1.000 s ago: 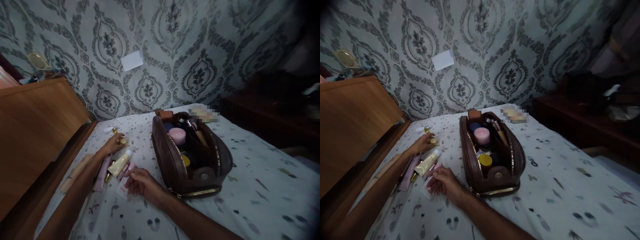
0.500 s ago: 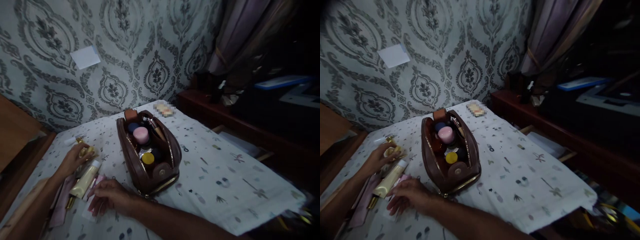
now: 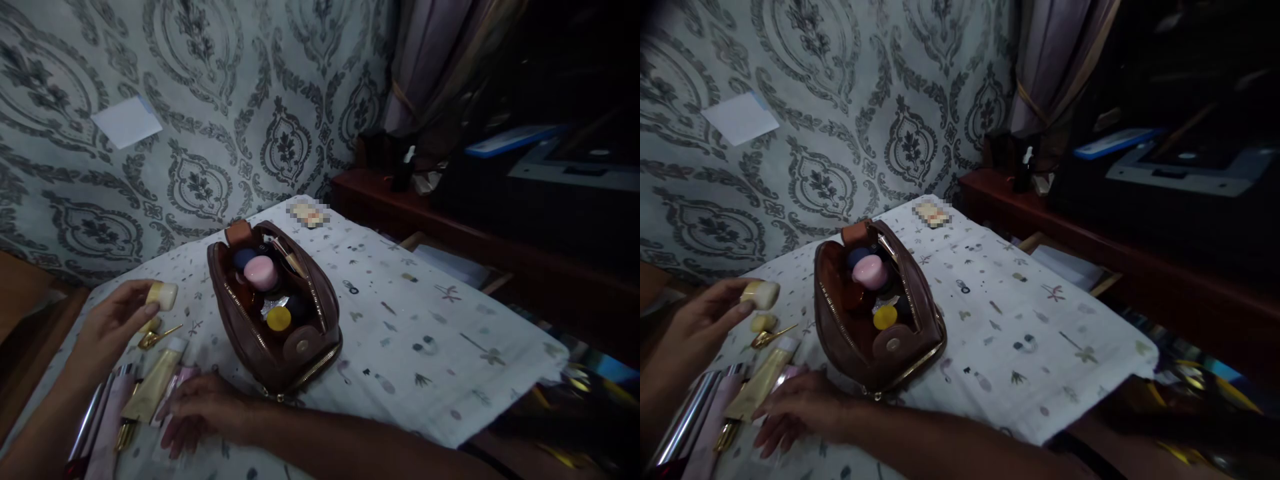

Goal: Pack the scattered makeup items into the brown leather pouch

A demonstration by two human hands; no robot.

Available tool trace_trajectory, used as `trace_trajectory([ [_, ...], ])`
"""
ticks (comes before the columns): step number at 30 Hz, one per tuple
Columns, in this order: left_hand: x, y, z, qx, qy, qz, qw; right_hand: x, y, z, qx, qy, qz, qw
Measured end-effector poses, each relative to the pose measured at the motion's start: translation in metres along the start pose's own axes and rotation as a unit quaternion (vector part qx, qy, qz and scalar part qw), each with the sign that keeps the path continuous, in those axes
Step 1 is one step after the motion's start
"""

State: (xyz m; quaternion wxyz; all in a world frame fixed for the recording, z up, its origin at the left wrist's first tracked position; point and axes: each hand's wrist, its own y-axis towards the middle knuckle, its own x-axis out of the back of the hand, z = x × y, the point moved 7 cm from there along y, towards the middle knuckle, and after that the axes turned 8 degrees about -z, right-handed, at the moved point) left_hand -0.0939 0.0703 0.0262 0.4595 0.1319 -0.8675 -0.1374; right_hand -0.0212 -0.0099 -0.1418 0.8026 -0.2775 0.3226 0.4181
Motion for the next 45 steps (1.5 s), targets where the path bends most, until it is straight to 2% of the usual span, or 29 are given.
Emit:
trace_trajectory([
  [2,0.004,-0.002,-0.022,0.037,-0.074,-0.014,0.996,0.001,0.001,-0.001,0.002,0.001,-0.001,1.000],
  [4,0.005,-0.003,-0.043,0.047,-0.124,-0.018,0.991,0.001,0.002,-0.001,0.004,0.001,0.000,1.000],
  [7,-0.001,-0.001,-0.075,0.015,-0.143,0.004,0.990,0.000,0.003,-0.001,0.003,-0.003,0.003,1.000],
  [10,-0.010,0.002,-0.103,-0.049,-0.136,0.042,0.989,0.000,0.001,0.000,0.002,-0.008,0.002,1.000],
  [15,-0.033,0.006,-0.140,-0.170,-0.009,0.096,0.981,0.000,0.002,-0.001,0.007,-0.007,0.007,1.000],
  [19,-0.061,0.004,-0.159,-0.203,0.104,0.153,0.962,0.002,0.011,-0.008,-0.014,-0.008,0.010,1.000],
  [23,-0.087,-0.002,-0.178,-0.240,0.187,0.214,0.928,0.001,0.017,-0.011,-0.034,-0.014,0.039,0.999],
  [25,-0.100,-0.006,-0.184,-0.259,0.218,0.246,0.908,0.000,0.016,-0.011,-0.044,-0.023,0.051,0.997],
  [27,-0.112,-0.008,-0.187,-0.275,0.247,0.268,0.890,0.001,0.014,-0.009,-0.042,-0.023,0.036,0.998],
  [33,-0.139,-0.011,-0.188,-0.309,0.334,0.284,0.844,-0.003,-0.004,0.003,-0.031,-0.019,0.005,0.999],
  [38,-0.150,-0.009,-0.194,-0.285,0.389,0.299,0.824,-0.004,-0.010,0.008,-0.038,-0.030,-0.008,0.999],
  [41,-0.156,-0.009,-0.197,-0.293,0.399,0.305,0.814,-0.004,-0.010,0.008,-0.031,-0.030,-0.011,0.999],
  [45,-0.159,-0.009,-0.196,-0.307,0.389,0.297,0.816,-0.005,-0.009,0.006,-0.023,-0.038,-0.008,0.999],
])
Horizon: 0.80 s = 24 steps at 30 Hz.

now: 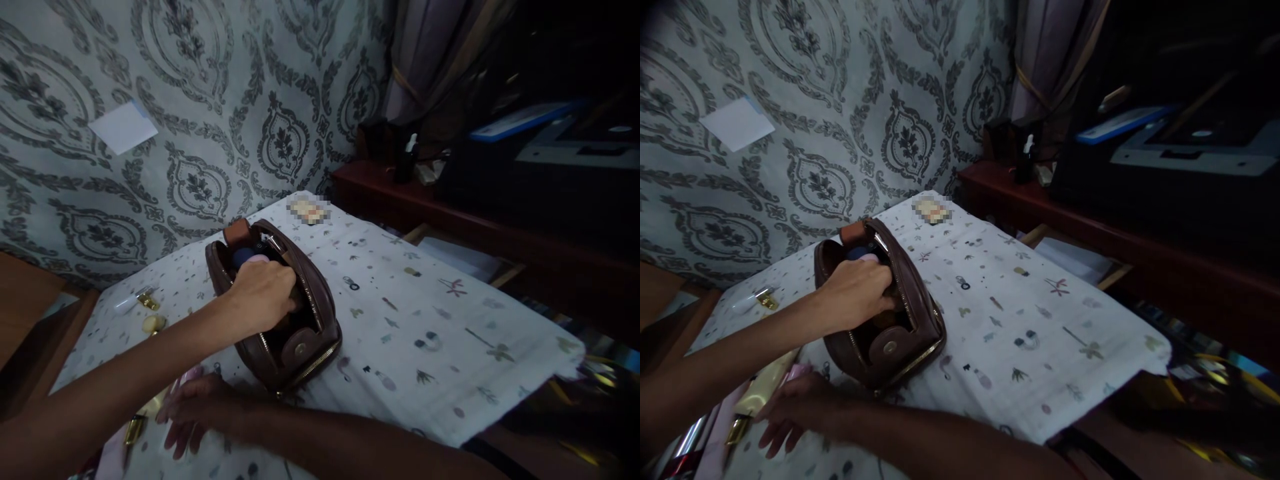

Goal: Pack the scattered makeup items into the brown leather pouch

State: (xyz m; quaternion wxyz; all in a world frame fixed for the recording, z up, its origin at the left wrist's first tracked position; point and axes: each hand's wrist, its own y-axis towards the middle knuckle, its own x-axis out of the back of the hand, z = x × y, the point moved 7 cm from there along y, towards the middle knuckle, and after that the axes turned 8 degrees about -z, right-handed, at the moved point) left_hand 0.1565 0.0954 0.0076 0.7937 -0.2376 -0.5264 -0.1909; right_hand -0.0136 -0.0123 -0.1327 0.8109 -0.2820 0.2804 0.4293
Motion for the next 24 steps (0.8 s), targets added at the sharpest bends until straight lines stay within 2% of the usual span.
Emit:
trace_trajectory([
  [18,-0.004,0.004,0.001,0.019,-0.028,-0.022,0.999,-0.001,-0.004,0.002,0.014,-0.013,0.013,1.000],
  [24,-0.010,0.007,-0.005,-0.002,-0.021,0.003,1.000,-0.001,-0.008,0.003,0.034,-0.019,0.021,0.999],
])
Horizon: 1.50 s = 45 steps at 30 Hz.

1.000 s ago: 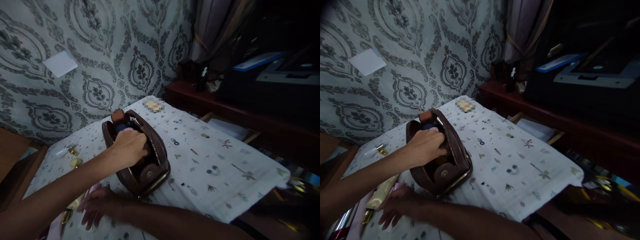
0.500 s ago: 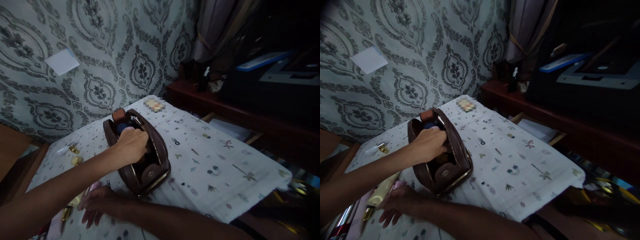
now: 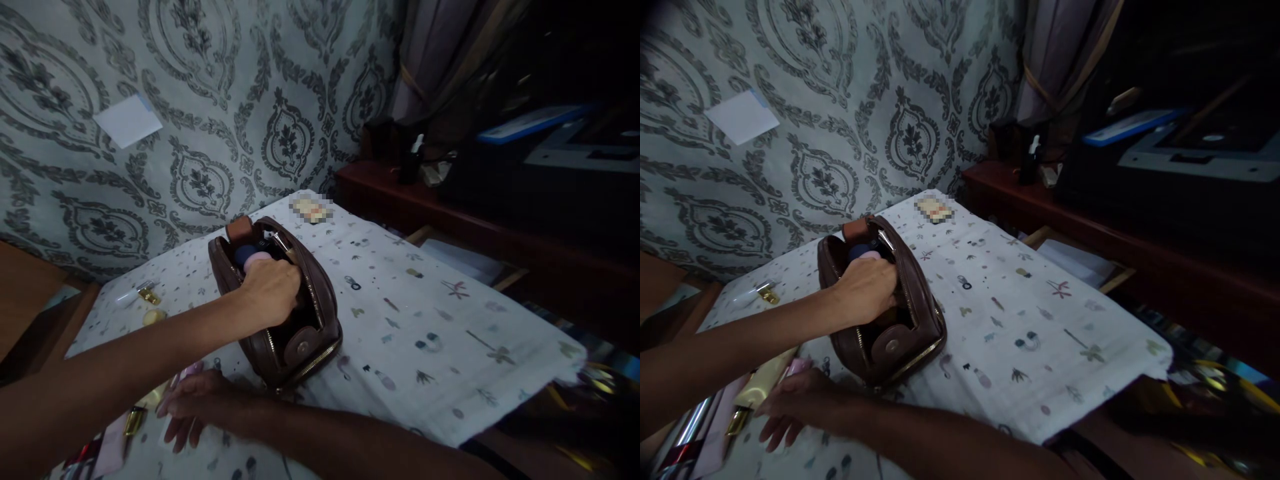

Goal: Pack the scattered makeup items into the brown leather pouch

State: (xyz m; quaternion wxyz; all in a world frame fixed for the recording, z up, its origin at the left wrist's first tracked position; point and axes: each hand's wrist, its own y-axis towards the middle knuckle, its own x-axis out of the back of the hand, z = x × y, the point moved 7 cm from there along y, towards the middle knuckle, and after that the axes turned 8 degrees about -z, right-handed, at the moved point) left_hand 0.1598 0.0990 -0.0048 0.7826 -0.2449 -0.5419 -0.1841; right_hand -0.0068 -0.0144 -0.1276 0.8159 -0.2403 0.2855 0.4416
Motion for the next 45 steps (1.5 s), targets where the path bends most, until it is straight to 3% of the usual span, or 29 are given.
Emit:
trace_trajectory([
  [11,-0.005,0.003,0.001,-0.001,0.016,0.010,1.000,-0.002,-0.001,-0.001,-0.013,-0.004,-0.002,1.000],
  [18,0.014,-0.007,0.017,0.049,0.018,0.011,0.999,-0.001,0.002,-0.004,-0.025,0.000,-0.011,1.000],
  [24,0.028,-0.035,0.041,0.073,-0.058,-0.082,0.992,-0.001,0.008,-0.008,-0.037,0.006,-0.013,0.999],
  [29,0.028,-0.061,0.043,0.045,-0.138,-0.162,0.976,0.000,0.010,-0.008,-0.018,0.005,-0.007,1.000],
  [31,0.030,-0.071,0.042,0.024,-0.166,-0.222,0.961,0.001,0.011,-0.008,-0.008,0.003,-0.007,1.000],
  [35,0.034,-0.100,0.046,0.003,-0.238,-0.365,0.900,0.001,0.010,-0.007,0.011,-0.005,-0.010,1.000],
  [38,0.031,-0.116,0.053,0.018,-0.241,-0.420,0.875,0.000,0.007,-0.004,0.017,-0.012,-0.012,1.000],
  [41,0.031,-0.112,0.051,0.007,-0.225,-0.404,0.887,-0.001,0.006,-0.003,0.018,-0.016,-0.015,1.000],
  [43,0.031,-0.097,0.044,-0.005,-0.190,-0.341,0.921,-0.001,0.006,-0.004,0.013,-0.017,-0.021,1.000],
  [45,0.029,-0.076,0.034,-0.009,-0.131,-0.240,0.962,-0.001,0.006,-0.006,-0.002,-0.015,-0.023,1.000],
])
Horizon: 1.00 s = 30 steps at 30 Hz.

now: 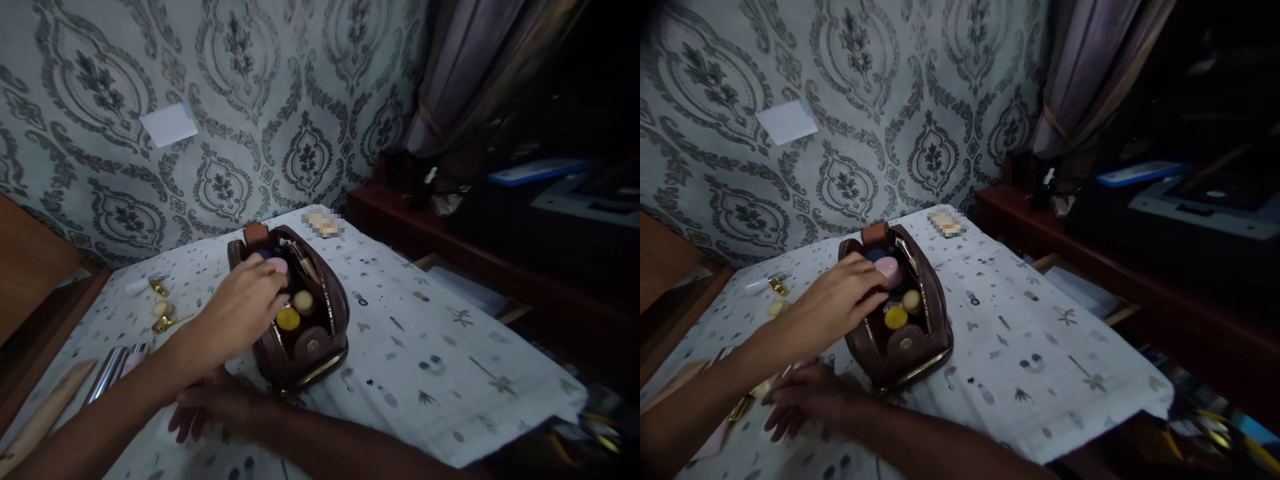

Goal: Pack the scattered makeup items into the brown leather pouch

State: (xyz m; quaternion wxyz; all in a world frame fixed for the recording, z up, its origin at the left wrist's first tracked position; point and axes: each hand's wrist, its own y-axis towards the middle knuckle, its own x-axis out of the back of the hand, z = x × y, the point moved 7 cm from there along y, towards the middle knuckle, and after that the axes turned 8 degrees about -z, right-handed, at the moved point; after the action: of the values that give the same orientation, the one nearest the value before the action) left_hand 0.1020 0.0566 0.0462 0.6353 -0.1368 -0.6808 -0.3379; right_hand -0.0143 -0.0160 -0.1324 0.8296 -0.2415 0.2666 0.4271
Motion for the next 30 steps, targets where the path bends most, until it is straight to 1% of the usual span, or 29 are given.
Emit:
trace_trajectory([
  [2,-0.014,0.016,-0.007,0.002,0.058,0.121,0.991,-0.001,0.000,-0.002,-0.011,0.002,0.001,1.000],
  [4,-0.025,0.028,-0.015,-0.004,0.098,0.214,0.972,0.000,0.001,-0.003,-0.016,0.000,-0.003,1.000],
  [6,-0.035,0.037,-0.025,-0.025,0.128,0.277,0.952,0.000,0.001,-0.003,-0.019,-0.005,-0.004,1.000],
  [9,-0.050,0.043,-0.034,-0.050,0.153,0.330,0.930,-0.001,0.001,0.000,-0.022,-0.014,0.006,1.000],
  [11,-0.058,0.045,-0.036,-0.050,0.150,0.335,0.929,-0.002,0.000,0.002,-0.030,-0.020,0.007,0.999],
  [15,-0.066,0.048,-0.035,-0.047,0.137,0.310,0.940,-0.001,0.001,-0.004,-0.090,-0.045,0.007,0.995],
  [16,-0.067,0.048,-0.034,-0.044,0.136,0.304,0.942,0.000,0.002,-0.005,-0.095,-0.047,0.002,0.994],
  [20,-0.067,0.049,-0.032,-0.034,0.130,0.280,0.950,0.003,0.006,-0.007,-0.089,-0.045,-0.009,0.995],
  [23,-0.066,0.049,-0.032,-0.032,0.130,0.266,0.955,0.002,0.007,-0.009,-0.093,-0.052,-0.006,0.994],
  [25,-0.065,0.049,-0.032,-0.030,0.132,0.257,0.957,0.001,0.006,-0.007,-0.087,-0.058,-0.016,0.994],
  [30,-0.061,0.051,-0.029,-0.015,0.126,0.245,0.961,-0.003,-0.003,0.002,-0.038,-0.043,-0.025,0.998],
])
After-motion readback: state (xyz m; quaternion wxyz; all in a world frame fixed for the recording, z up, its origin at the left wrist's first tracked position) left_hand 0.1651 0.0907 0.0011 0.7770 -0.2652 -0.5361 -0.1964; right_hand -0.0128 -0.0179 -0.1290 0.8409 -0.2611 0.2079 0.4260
